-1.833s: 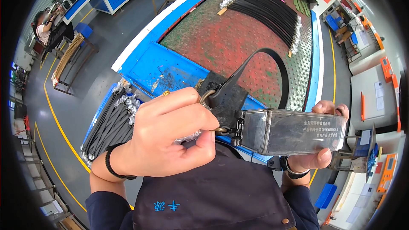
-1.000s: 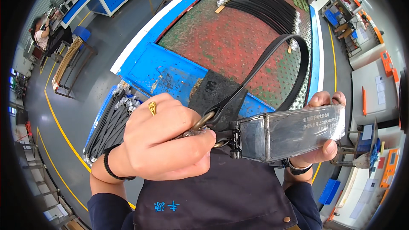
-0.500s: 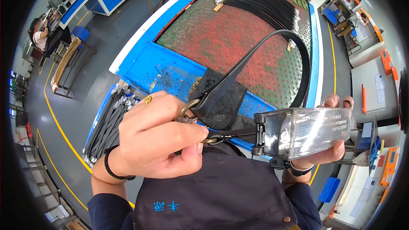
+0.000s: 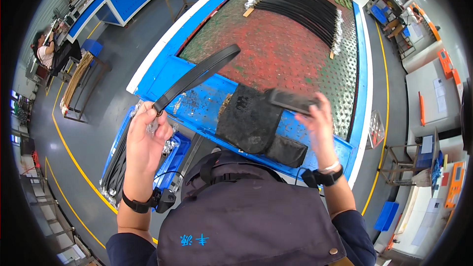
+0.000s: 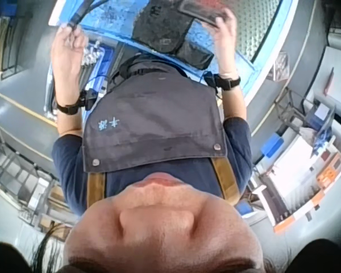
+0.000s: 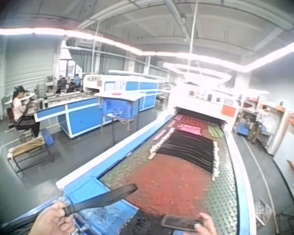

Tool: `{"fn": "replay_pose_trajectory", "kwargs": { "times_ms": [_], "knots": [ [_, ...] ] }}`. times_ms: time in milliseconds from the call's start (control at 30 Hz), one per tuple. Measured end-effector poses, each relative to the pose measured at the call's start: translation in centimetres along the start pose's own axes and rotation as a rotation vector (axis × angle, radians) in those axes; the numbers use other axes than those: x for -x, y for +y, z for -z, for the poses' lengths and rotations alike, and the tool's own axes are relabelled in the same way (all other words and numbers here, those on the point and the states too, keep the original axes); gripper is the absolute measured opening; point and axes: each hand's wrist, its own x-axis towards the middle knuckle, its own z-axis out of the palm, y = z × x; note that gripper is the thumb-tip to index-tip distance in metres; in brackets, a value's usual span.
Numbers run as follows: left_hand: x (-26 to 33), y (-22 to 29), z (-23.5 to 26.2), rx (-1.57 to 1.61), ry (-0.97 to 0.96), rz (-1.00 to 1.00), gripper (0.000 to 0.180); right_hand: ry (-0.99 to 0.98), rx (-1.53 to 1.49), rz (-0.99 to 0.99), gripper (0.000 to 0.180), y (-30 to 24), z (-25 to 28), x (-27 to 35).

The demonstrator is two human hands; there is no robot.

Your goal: The person inserts a black cable into a transparent plastic housing and secures it using a metal clip. They repeat this process for multiple cables, picking them from a pile and placing the finished units on a blue workbench.

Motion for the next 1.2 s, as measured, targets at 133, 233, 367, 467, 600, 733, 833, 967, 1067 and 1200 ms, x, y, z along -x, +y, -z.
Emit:
{"fn": "replay_pose_trajectory", "kwargs": {
  "times_ms": [133, 233, 367, 467, 600, 733, 833, 967, 1067, 1200],
  "knots": [
    [0.2, 0.2, -0.5, 0.098, -0.011, 0.029, 0.011, -0.074, 0.021, -0.116, 0.046, 5.7, -0.7, -1.3],
    [0.6, 0.3, -1.1, 0.056, -0.06, -0.082, 0.011, -0.054, 0.461, -0.036, 0.049, 6.8, -0.6, -2.4],
    [1.4, -0.1, -1.8, -0.143, -0.007, -0.286, 0.01, 0.078, 1.049, 0.418, 0.043, 7.2, 1.7, -1.7],
    [1.8, -1.4, -1.7, -0.368, 0.051, -0.482, 0.013, -0.143, 1.273, 0.658, 0.032, 4.8, 2.6, 1.7],
    [2.2, -2.7, -1.1, -0.679, 0.021, -0.637, 0.011, -0.49, 1.622, 0.541, 0.027, 5.3, 2.6, 6.6],
    [2.2, -2.7, -3.5, -0.865, -0.131, -0.8, 0.016, -0.515, 1.583, 0.44, 0.024, 4.7, 2.5, 7.1],
    [2.0, -2.3, -5.4, -0.916, -0.266, -0.885, 0.018, -0.43, 1.427, 0.623, 0.026, -1.4, -1.1, 6.6],
    [1.9, -2.5, -6.9, -0.988, -0.389, -1.065, 0.027, -0.399, 1.313, 1.066, 0.031, -7.9, -5.3, 8.4],
    [2.2, -2.0, -7.7, -1.066, -0.469, -1.154, 0.029, -0.421, 1.272, 1.314, 0.045, -9.0, -7.1, 8.7],
    [2.3, -1.8, -7.9, -1.026, -0.501, -1.277, 0.032, -0.458, 1.307, 1.398, 0.044, -9.0, -8.1, 8.3]
  ]
}}
